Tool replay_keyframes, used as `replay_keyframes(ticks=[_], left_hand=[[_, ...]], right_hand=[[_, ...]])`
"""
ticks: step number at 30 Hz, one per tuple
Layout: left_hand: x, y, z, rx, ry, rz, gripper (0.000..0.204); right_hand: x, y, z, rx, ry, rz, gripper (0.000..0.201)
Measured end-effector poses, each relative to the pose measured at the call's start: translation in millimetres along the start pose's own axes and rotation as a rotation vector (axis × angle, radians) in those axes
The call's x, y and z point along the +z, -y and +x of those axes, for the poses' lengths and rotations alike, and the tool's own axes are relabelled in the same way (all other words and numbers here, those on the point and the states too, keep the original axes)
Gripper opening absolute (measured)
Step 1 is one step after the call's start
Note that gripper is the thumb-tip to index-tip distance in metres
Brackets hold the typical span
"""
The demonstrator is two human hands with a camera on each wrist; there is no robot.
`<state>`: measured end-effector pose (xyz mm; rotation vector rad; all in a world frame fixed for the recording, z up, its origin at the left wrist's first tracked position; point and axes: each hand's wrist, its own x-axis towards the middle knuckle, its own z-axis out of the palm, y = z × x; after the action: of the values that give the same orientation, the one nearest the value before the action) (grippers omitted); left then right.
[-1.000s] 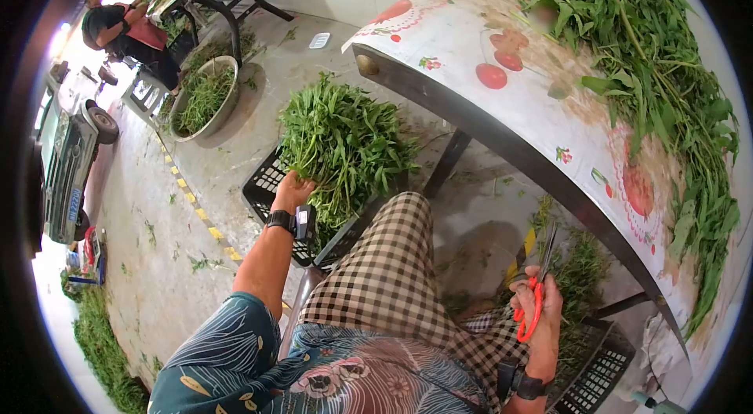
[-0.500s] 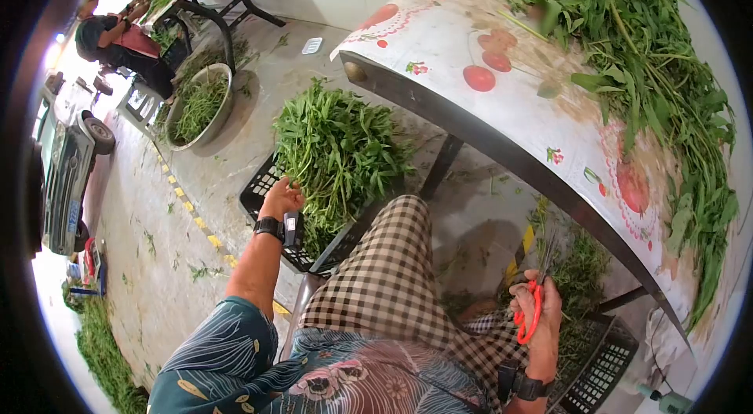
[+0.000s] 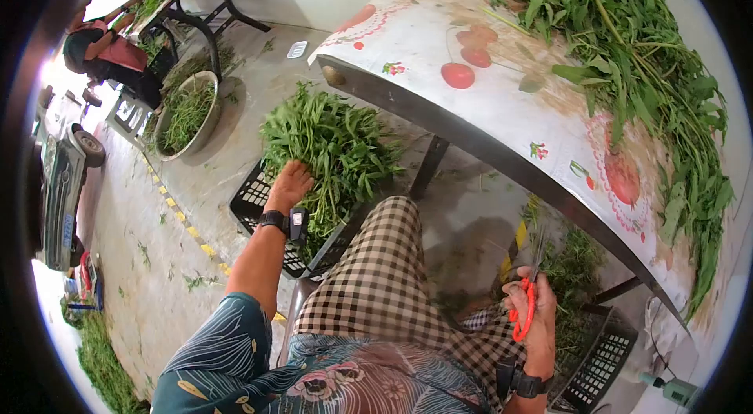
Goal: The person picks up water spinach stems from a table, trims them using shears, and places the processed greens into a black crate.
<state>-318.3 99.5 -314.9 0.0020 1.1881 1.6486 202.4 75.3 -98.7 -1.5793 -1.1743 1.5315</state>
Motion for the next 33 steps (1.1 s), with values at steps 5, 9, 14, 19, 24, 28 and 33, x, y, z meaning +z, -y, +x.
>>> replay_keyframes(ticks=[5,9,14,19,24,28,33], left_hand=[[10,-2,13,0.395,0.196,1.705,0.074],[-25,-2,42,0.132,0.266,0.854,0.065],[-27,-13,2,-0.067,-0.084,0.230,0.048],[9,-36,-28,0.016,0.154,0.173,0.021],[131,-75,-108,0.280,0.492,0.255,0.021],[235,-100,-197,0.561,0.646,0.562,0.020],[324,-90,-265,0.741,0.918,0.623,0.015]], right_hand=[[-3,6,4,0.120,0.077,0.060,0.028],[-7,10,6,0.164,0.284,0.162,0.032],[-9,40,-12,-0.140,0.541,-0.309,0.032],[-33,69,-43,-0.017,0.537,0.005,0.031],[-78,92,-65,-0.311,0.212,0.153,0.036],[-106,121,-69,-0.601,-0.122,0.039,0.030],[-107,190,-60,-0.620,-0.414,-0.396,0.030]])
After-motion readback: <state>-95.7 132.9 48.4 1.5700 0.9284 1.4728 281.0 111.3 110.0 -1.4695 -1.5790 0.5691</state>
